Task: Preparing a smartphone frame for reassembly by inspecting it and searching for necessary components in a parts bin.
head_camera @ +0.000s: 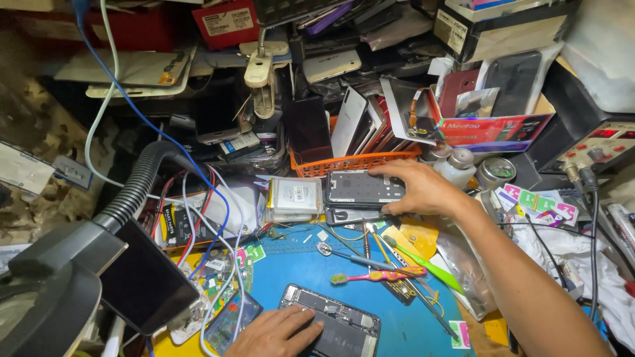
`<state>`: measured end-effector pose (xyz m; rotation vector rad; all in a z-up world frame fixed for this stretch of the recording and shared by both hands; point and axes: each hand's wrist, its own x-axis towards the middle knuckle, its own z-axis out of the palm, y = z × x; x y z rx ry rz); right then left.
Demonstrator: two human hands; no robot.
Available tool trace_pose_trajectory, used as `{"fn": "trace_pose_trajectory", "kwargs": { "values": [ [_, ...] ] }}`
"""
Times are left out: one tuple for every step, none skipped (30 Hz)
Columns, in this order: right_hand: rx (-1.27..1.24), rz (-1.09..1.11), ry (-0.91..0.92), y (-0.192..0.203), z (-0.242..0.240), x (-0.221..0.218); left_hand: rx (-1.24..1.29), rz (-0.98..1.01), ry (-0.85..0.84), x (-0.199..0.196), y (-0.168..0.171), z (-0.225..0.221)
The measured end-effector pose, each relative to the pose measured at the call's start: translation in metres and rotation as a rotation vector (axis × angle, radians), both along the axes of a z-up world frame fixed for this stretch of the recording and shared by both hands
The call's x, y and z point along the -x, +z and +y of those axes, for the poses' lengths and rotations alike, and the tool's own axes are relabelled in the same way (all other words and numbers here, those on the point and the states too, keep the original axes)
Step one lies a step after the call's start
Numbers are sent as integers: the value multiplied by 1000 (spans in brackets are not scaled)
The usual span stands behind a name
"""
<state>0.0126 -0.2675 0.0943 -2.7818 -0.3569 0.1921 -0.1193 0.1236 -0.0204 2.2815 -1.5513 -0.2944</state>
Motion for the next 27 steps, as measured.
{"fn": "trace_pose_trajectory", "kwargs": {
  "values": [
    [-1, -1, 0, 4, 0, 3, -1, -1, 0, 0, 16, -3],
    [-47, -3, -21, 7, 1, 5, 70, 12, 46, 0, 32, -6],
    [-94, -6, -43, 11, 2, 8, 141, 25, 92, 1, 49, -10],
    [-96, -7, -43, 18, 5, 11, 139, 24, 92, -7, 58, -21],
    [-127, 47, -119, 26, 8, 14, 204, -31, 156, -14, 67, -32],
    [-157, 98, -197, 35, 11, 17, 272, -88, 219, -22, 77, -44],
    [-158, 93, -197, 41, 13, 19, 272, -92, 218, -35, 74, -58],
    [-198, 134, -219, 47, 14, 22, 277, -125, 260, -48, 71, -72],
    [-239, 175, -241, 53, 15, 24, 282, -159, 302, -61, 68, -87],
    [-237, 171, -242, 47, 8, 23, 285, -162, 300, -73, 65, -99],
    [-438, 143, -221, 40, 0, 22, 237, -217, 310, -84, 62, -112],
    [-639, 114, -197, 33, -9, 21, 189, -272, 319, -97, 59, -125],
    [-637, 108, -198, 35, -11, 21, 193, -275, 316, -108, 56, -134],
    [-685, 111, -210, 36, -13, 22, 149, -327, 326, -118, 52, -144],
    [-734, 113, -222, 36, -14, 22, 105, -378, 336, -129, 49, -153],
    [-733, 109, -222, 39, -15, 25, 107, -381, 334, -138, 46, -159],
    [-736, 93, -218, 43, -15, 27, 48, -350, 345, -147, 43, -165],
    [-740, 77, -213, 46, -15, 29, -11, -320, 356, -156, 41, -171],
    [-740, 73, -213, 45, -16, 29, -10, -323, 355, -156, 50, -173],
    [-748, 70, -213, 44, -17, 30, -43, -269, 347, -156, 59, -174],
    [-756, 68, -214, 43, -19, 31, -77, -214, 338, -157, 67, -175],
    [-758, 65, -215, 43, -20, 32, -79, -217, 336, -158, 70, -174],
    [-761, 62, -218, 43, -21, 33, -55, -243, 332, -160, 73, -173],
    [-764, 59, -221, 43, -22, 35, -31, -269, 330, -161, 75, -172],
    [-766, 58, -222, 41, -24, 34, -33, -270, 328, -154, 88, -171],
    [-781, 39, -223, 39, -25, 34, -25, -253, 346, -146, 102, -169],
    [-796, 20, -224, 37, -27, 33, -17, -236, 364, -139, 116, -168]
  ]
}}
